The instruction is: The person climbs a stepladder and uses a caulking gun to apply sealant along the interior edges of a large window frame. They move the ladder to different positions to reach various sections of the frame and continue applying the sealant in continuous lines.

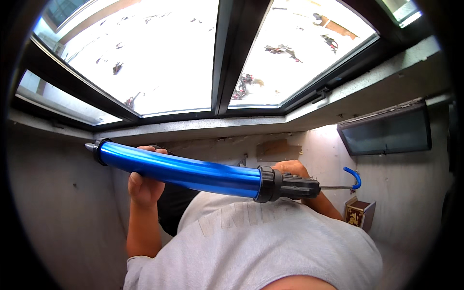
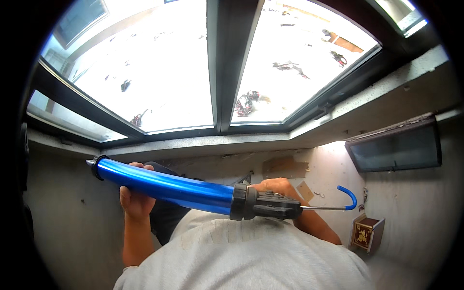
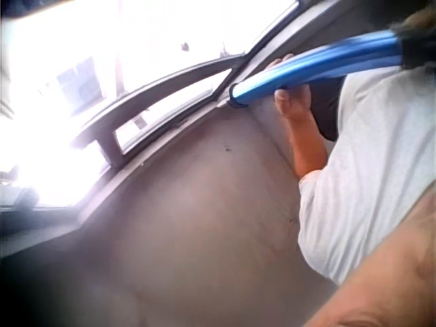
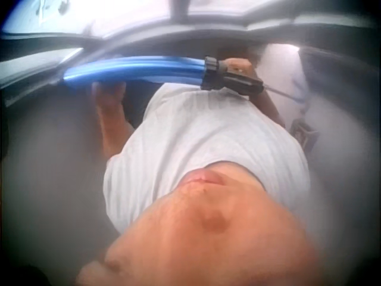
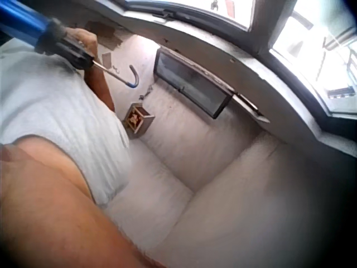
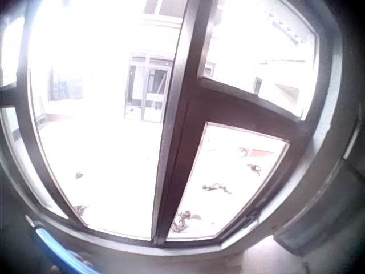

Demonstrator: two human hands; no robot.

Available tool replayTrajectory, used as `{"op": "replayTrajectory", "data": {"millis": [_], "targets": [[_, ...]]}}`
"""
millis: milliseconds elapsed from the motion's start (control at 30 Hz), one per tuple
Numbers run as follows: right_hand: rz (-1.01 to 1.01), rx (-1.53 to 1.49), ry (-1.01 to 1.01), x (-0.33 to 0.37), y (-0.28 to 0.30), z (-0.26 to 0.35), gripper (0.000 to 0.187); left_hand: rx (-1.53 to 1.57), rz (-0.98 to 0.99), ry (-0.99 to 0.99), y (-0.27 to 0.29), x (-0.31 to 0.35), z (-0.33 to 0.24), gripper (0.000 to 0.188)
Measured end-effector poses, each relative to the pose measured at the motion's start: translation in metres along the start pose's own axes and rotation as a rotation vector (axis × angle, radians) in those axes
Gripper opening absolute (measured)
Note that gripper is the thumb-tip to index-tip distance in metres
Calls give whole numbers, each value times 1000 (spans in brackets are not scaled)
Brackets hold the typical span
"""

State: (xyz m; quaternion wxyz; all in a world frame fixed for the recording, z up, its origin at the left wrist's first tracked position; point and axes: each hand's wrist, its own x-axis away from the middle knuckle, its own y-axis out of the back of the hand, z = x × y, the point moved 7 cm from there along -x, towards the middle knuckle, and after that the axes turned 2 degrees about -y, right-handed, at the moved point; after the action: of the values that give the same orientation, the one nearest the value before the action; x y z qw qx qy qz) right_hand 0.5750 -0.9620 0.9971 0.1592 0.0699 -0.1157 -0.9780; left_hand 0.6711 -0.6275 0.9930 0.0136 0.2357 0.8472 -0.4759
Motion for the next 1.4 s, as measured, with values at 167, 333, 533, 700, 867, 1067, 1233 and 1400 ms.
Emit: {"op": "replayTrajectory", "data": {"millis": [167, 333, 533, 700, 867, 1067, 1233, 1400], "targets": [[19, 150, 87, -16, -26, 45, 33, 100, 48, -42, 35, 17, -10, 69], [49, 184, 69, -27, -50, 77, 34, 203, 21, -89, 44, 38, -24, 70], [127, 199, 81, -32, -62, 76, 35, 183, 50, -116, 46, 48, -38, 69], [160, 155, 83, -47, -70, 75, 35, 129, -4, -104, 52, 60, -45, 61], [172, 102, 70, -57, -72, 60, 38, 24, -320, -162, 68, 82, -53, 64], [177, 24, 22, -59, -51, 26, 34, -41, -317, -176, 83, 65, -52, 59], [109, 7, 58, -70, -1, 24, 28, -44, -334, -151, 65, 24, -60, 57], [-29, 28, 47, -65, 61, 48, 29, -274, -264, -144, -38, -50, -65, 62]]}}
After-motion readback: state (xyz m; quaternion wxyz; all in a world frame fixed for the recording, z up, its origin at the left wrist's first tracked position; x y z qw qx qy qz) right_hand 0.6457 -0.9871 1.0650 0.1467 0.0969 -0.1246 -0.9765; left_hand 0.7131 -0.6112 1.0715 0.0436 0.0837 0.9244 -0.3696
